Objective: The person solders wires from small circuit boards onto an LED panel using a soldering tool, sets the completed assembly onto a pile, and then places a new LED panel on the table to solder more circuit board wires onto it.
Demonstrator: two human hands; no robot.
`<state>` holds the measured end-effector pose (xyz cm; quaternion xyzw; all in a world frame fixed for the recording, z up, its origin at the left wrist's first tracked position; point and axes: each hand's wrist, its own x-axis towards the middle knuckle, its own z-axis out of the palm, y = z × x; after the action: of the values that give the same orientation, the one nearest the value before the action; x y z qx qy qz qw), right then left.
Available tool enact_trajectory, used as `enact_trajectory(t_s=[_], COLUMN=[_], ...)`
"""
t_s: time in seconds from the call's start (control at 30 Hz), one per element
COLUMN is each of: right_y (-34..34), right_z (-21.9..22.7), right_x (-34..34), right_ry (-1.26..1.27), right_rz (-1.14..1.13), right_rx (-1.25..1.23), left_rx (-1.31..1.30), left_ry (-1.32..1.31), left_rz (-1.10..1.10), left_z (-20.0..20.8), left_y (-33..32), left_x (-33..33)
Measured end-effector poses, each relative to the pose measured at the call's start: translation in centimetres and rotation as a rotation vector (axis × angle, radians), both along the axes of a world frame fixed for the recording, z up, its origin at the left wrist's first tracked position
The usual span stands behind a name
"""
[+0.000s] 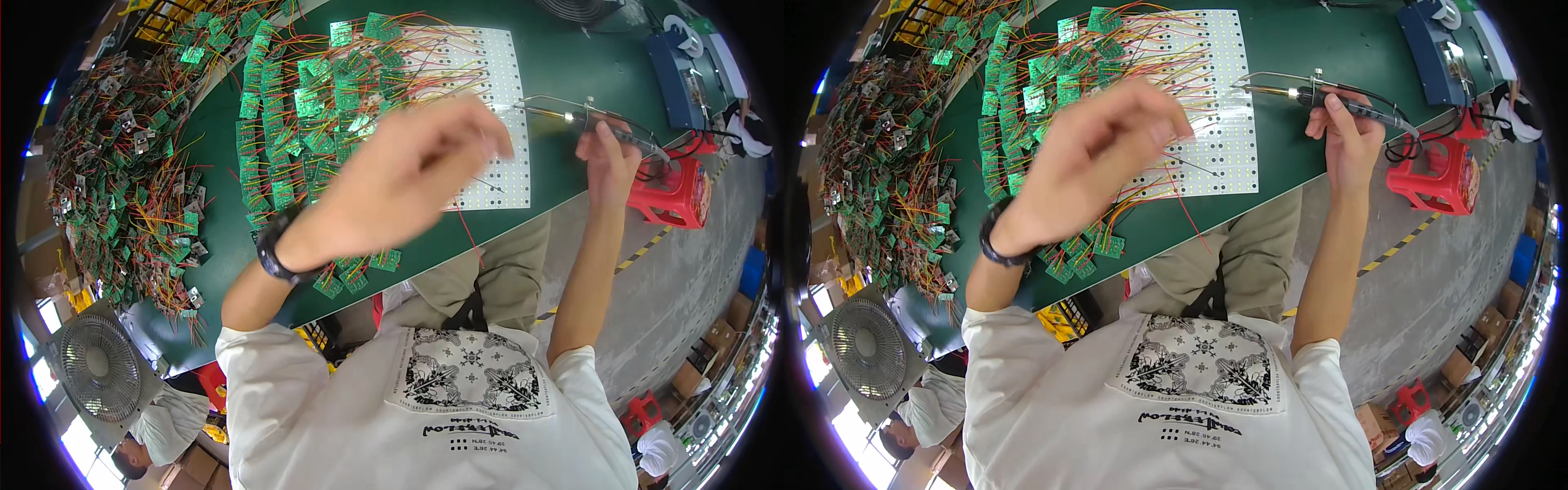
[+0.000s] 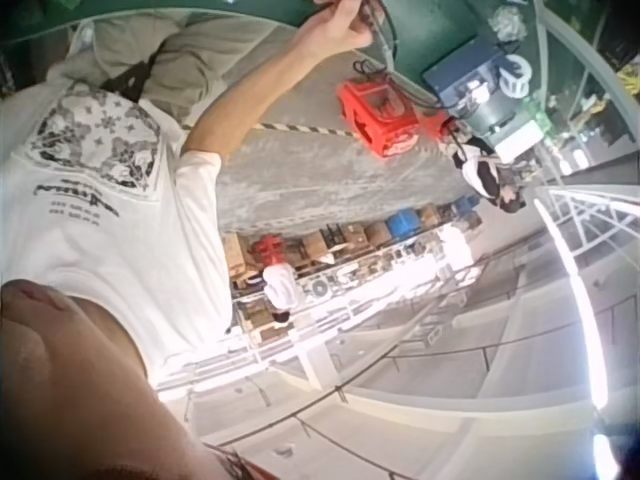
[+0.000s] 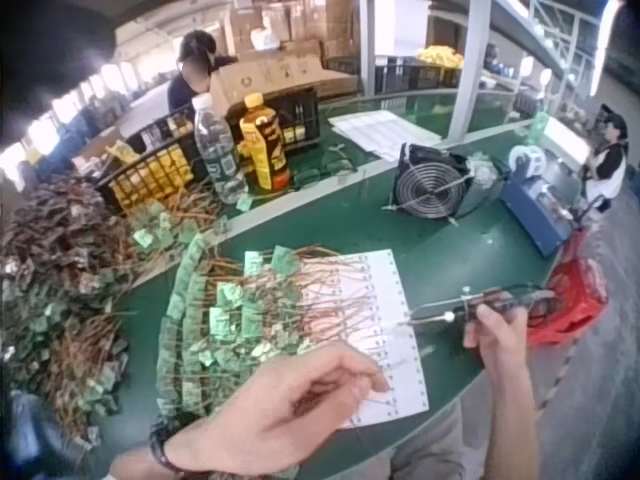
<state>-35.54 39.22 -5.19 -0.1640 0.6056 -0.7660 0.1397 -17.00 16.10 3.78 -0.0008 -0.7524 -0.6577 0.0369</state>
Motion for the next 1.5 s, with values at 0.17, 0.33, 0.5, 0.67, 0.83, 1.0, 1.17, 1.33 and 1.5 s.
enact_trajectory(t_s=[0.17,0.33,0.5,0.67,0.83,1.0,1.17,1.33,1.5], right_y=[0.1,-0.4,0.0,0.1,0.3,0.2,-0.3,0.0,0.2], right_z=[0.1,0.2,0.0,-0.1,-0.8,-0.2,-0.4,-0.8,-1.4], right_x=[-0.1,-0.2,-0.1,-0.3,-0.5,-0.2,-0.4,-0.6,-0.9], right_ry=[0.0,0.016,-0.029,-0.01,-0.018,-0.017,-0.005,-0.01,-0.003], right_rz=[0.032,0.07,0.029,0.034,0.026,0.017,0.044,0.049,0.042], right_rx=[0.007,-0.022,-0.002,-0.012,-0.031,-0.027,-0.024,-0.037,-0.031], left_rx=[-0.922,-1.146,-1.151,-1.188,-0.839,-1.158,-1.452,-1.469,-1.61], left_ry=[0.206,0.242,0.342,0.413,0.333,0.277,0.117,0.201,0.266], left_rz=[-0.147,-0.246,-0.351,-0.276,0.1,0.773,0.761,0.657,0.752], left_z=[-0.8,-2.9,-4.4,-5.0,-0.2,1.2,-2.5,-3.6,1.1], left_y=[3.7,2.9,1.9,1.8,-0.5,-15.2,-30.0,-31.4,-25.1], left_x=[3.2,3.9,3.2,3.2,4.0,1.7,3.1,3.8,7.9])
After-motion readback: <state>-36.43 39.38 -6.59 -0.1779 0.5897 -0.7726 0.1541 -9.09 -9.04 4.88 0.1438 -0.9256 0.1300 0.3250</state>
